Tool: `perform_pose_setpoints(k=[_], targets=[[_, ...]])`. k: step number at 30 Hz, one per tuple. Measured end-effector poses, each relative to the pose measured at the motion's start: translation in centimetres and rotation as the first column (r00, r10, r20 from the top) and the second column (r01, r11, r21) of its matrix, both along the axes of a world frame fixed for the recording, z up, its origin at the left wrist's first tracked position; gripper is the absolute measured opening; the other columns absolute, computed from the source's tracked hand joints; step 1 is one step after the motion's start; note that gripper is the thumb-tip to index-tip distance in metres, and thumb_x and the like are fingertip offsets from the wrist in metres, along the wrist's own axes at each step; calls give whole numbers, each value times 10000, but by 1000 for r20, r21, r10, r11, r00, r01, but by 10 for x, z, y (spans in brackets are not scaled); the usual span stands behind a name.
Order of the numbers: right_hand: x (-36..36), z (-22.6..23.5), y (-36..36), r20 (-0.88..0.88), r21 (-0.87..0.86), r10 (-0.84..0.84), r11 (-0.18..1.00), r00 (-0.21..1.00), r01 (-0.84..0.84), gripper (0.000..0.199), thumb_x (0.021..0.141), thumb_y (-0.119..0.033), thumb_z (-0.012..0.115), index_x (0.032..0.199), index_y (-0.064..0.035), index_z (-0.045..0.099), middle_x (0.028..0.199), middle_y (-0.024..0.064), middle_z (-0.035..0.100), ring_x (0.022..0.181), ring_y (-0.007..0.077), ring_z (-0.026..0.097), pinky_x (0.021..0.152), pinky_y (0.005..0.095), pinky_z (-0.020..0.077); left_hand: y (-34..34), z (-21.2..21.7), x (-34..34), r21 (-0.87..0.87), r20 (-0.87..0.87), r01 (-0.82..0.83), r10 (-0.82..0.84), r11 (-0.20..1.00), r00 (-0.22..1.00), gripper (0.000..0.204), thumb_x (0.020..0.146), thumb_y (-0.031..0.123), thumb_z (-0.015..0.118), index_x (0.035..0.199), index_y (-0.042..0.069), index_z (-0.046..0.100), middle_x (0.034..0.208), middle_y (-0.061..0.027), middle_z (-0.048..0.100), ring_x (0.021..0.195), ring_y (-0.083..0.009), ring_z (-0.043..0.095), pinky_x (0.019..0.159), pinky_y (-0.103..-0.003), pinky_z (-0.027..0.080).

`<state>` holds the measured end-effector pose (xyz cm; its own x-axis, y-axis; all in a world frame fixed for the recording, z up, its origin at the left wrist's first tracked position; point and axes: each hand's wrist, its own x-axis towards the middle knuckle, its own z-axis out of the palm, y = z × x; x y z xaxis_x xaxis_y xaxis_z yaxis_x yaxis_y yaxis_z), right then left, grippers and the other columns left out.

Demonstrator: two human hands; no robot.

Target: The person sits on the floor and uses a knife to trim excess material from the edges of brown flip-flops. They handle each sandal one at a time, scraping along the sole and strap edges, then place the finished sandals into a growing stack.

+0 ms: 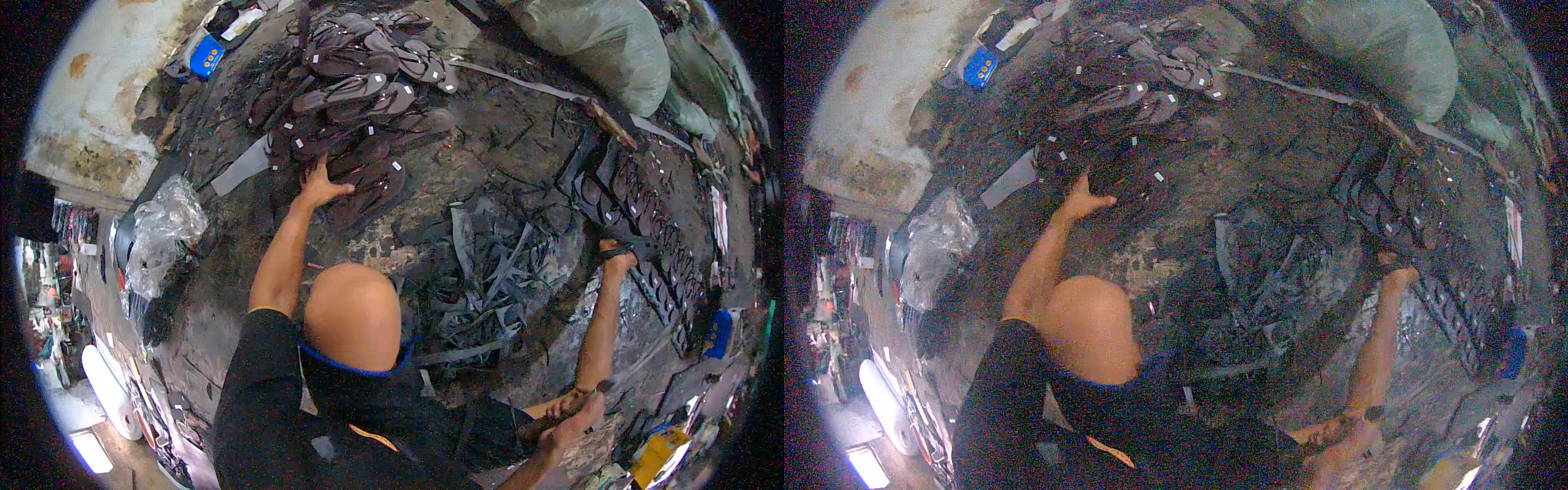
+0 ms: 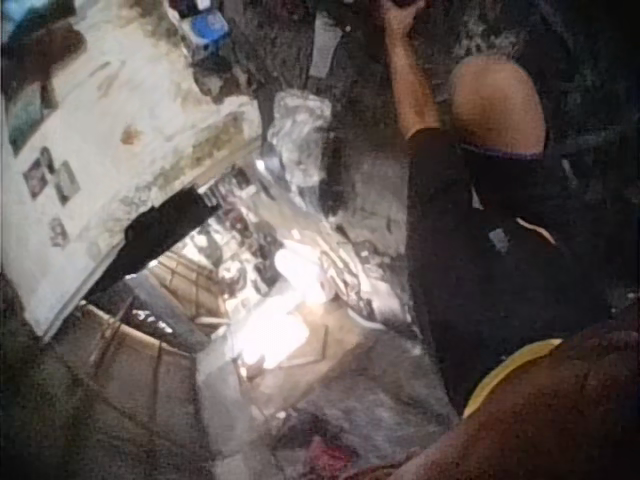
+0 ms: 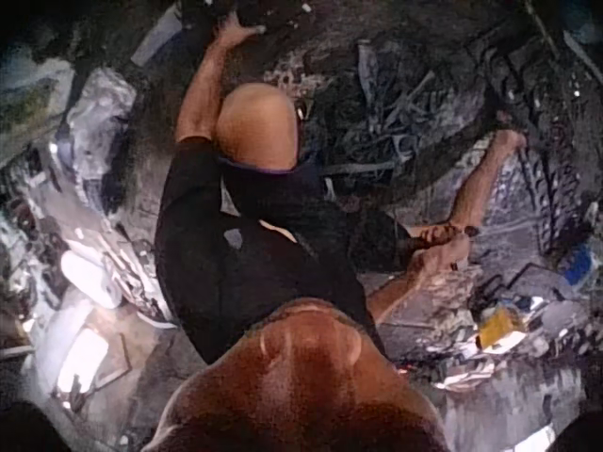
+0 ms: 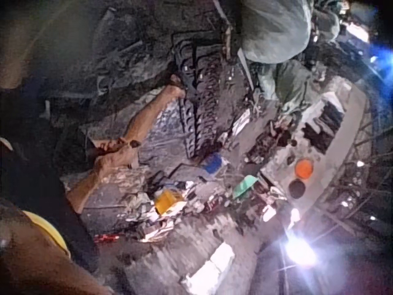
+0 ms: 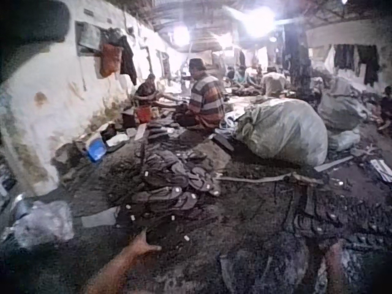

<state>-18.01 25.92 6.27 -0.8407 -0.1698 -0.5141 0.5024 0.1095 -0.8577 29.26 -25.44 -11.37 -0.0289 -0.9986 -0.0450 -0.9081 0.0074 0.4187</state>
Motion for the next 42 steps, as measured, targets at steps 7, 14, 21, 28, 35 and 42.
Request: perform_pose_setpoints(k=[7,14,21,28,35,42], targets=[[27,-23,-107,-304,329,640,766,706,-553,346,842,-218,825,1115,-53,693,982,73,713,863,170,638,788,311,526,-3,144,-69,-94,-128,569,-577,817,807,466,786,131,821,1231,89,691,1028,-143,613,1004,-360,625,903,-456,490],[34,70,-236,-526,-8,752,462,397,-887,543,723,-143,931,1190,-18,683,1102,68,739,1018,142,679,875,309,546,82,374,-227,-307,310,939,-917,154,251,682,742,156,831,1384,164,601,1133,-109,605,1138,-319,574,1034,-442,403],[28,61,-159,-327,-340,507,725,798,-599,345,831,-136,846,1117,-40,680,990,60,716,876,146,661,828,318,535,128,372,-148,-528,-438,472,-702,706,561,717,914,163,721,1507,-3,353,1494,-167,488,1348,-292,510,1128,-427,397],[50,22,-85,-25,-558,491,716,871,-419,546,934,-490,615,1225,-29,642,1096,43,690,964,191,633,894,351,494,302,302,-197,290,-918,425,123,858,378,364,829,113,851,1135,22,675,1006,-28,717,925,-133,647,850,-312,543],[-5,6,-58,-171,-594,787,398,593,-699,499,1012,-474,568,1202,-20,648,1032,81,722,884,171,699,795,288,566,334,308,-219,212,-864,594,-136,776,485,351,829,76,823,1139,-18,686,1027,-51,746,860,-142,680,814,-322,560],[54,-2,-118,-298,-315,516,741,803,-593,356,848,-199,814,1111,-13,665,982,72,727,890,176,689,806,325,556,312,260,-227,363,-676,483,-132,797,725,323,915,138,739,1178,-35,667,1083,-108,729,937,-212,702,816,-351,558]])
